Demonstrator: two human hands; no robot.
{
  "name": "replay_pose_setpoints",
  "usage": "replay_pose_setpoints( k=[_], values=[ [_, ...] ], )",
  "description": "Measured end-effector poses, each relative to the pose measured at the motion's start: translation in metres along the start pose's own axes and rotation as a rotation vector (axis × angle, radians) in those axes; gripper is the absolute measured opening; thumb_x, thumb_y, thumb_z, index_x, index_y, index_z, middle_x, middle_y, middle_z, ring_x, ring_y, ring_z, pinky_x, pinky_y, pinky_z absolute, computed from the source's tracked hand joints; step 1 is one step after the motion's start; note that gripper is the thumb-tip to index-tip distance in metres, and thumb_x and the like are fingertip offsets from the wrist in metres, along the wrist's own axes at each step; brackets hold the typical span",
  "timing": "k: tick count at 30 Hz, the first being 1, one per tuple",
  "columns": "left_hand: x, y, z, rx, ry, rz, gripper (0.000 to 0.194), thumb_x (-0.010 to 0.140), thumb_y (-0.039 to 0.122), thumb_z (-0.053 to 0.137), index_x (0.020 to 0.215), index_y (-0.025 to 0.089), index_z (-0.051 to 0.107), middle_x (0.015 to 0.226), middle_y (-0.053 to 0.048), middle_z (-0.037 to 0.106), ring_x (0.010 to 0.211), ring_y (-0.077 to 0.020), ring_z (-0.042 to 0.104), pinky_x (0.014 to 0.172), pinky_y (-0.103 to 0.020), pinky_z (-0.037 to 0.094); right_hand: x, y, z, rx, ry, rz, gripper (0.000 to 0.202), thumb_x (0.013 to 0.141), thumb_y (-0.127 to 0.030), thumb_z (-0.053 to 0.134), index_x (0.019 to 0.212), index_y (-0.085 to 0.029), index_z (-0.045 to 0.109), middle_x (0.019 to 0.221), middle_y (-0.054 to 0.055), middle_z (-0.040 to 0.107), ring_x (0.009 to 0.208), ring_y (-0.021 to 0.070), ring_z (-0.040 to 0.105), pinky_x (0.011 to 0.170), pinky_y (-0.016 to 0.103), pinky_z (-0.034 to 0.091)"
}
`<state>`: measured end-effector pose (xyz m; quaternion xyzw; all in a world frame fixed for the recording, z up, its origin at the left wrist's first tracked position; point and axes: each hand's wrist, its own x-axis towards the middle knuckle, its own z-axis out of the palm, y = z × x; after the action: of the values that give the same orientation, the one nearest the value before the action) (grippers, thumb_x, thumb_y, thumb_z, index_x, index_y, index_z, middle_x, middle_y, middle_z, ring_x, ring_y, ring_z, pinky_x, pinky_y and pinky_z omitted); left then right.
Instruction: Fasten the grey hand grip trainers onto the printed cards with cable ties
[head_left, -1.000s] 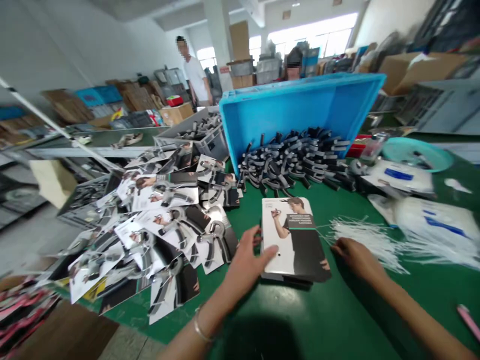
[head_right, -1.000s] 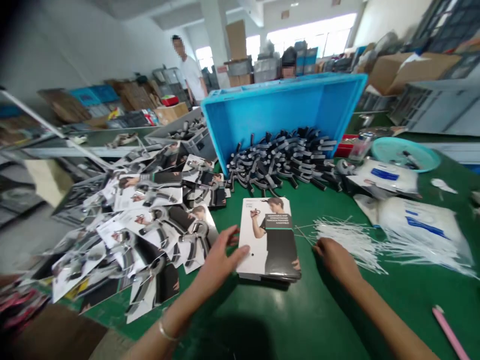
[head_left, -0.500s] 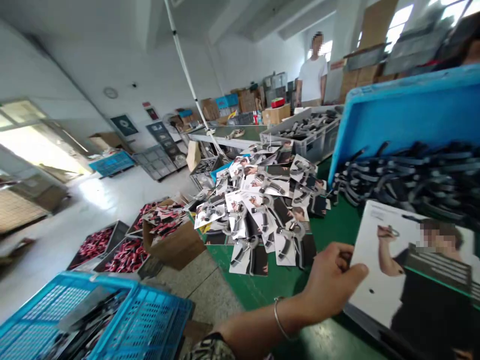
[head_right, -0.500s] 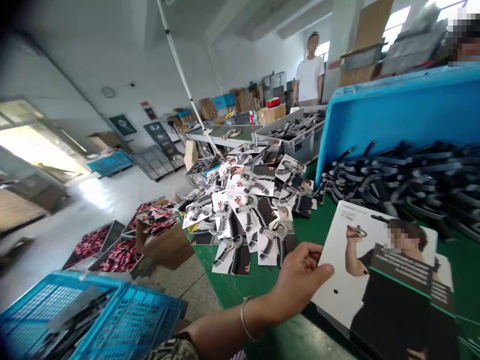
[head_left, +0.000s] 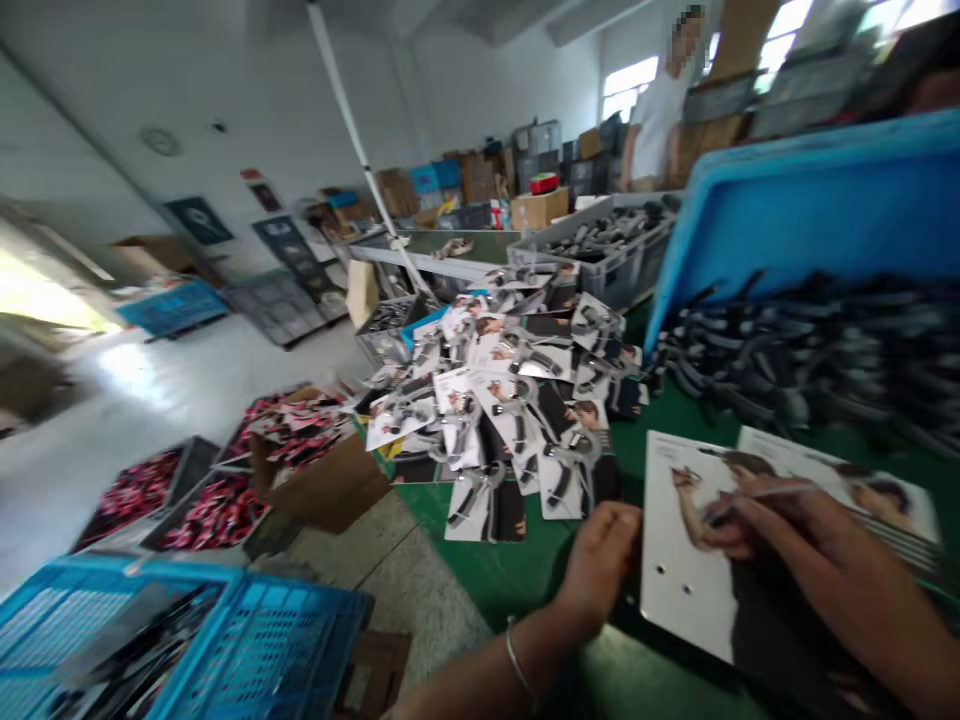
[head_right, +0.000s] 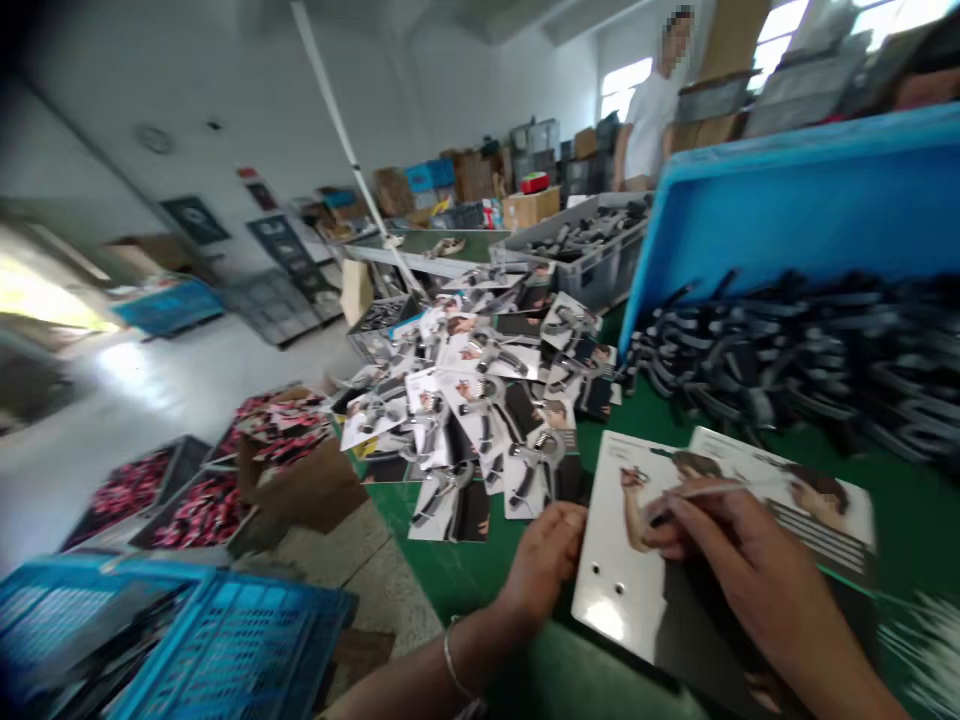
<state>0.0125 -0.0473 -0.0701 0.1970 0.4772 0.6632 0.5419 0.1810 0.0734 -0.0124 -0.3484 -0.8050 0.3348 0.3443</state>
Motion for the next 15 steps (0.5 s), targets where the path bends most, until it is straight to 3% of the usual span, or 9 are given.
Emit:
replay_pose_setpoints(
  k=[2, 4, 8, 15],
  values=[
    [0.006, -0.004, -0.003, -0.004, 0.004, -0.017, 0.036, 0.087, 0.05, 0.065, 0.098, 0.016, 0.06, 0.071, 0.003, 0.056, 0.062, -0.0086, 0.05, 0.056, -0.02, 0.036, -0.003, -0.01, 0.0, 0.178, -0.062, 0.182, 0.029, 0.098, -0.047, 0.052, 0.099, -0.019, 0.061, 0.079, 0.007, 0.073, 0.063, 0.0196, 0.07, 0.058, 0.032, 0.058],
    [0.013, -0.008, 0.0, -0.02, -0.032, -0.027, 0.032, 0.084, 0.044, 0.07, 0.097, 0.016, 0.06, 0.082, 0.001, 0.063, 0.072, -0.0109, 0.056, 0.063, -0.02, 0.041, -0.005, -0.016, 0.001, 0.277, -0.04, 0.25, 0.027, 0.099, -0.046, 0.052, 0.102, -0.019, 0.056, 0.08, 0.005, 0.073, 0.06, 0.017, 0.069, 0.057, 0.029, 0.057],
    [0.017, -0.01, 0.012, -0.028, -0.102, -0.037, 0.033, 0.073, 0.033, 0.08, 0.095, 0.018, 0.062, 0.089, 0.0, 0.069, 0.08, -0.0146, 0.063, 0.072, -0.024, 0.047, -0.008, -0.02, 0.004, 0.362, 0.002, 0.24, 0.024, 0.098, -0.043, 0.054, 0.104, -0.02, 0.052, 0.099, 0.007, 0.073, 0.06, 0.0137, 0.069, 0.053, 0.026, 0.056],
    [0.019, -0.011, 0.019, -0.013, -0.098, -0.036, 0.043, 0.067, 0.025, 0.083, 0.107, 0.019, 0.068, 0.095, -0.003, 0.074, 0.083, -0.0188, 0.067, 0.073, -0.027, 0.051, -0.011, -0.023, 0.001, 0.255, 0.103, 0.214, 0.018, 0.101, -0.039, 0.049, 0.103, -0.021, 0.052, 0.092, 0.004, 0.072, 0.056, 0.0118, 0.066, 0.052, 0.024, 0.054]
  ],
)
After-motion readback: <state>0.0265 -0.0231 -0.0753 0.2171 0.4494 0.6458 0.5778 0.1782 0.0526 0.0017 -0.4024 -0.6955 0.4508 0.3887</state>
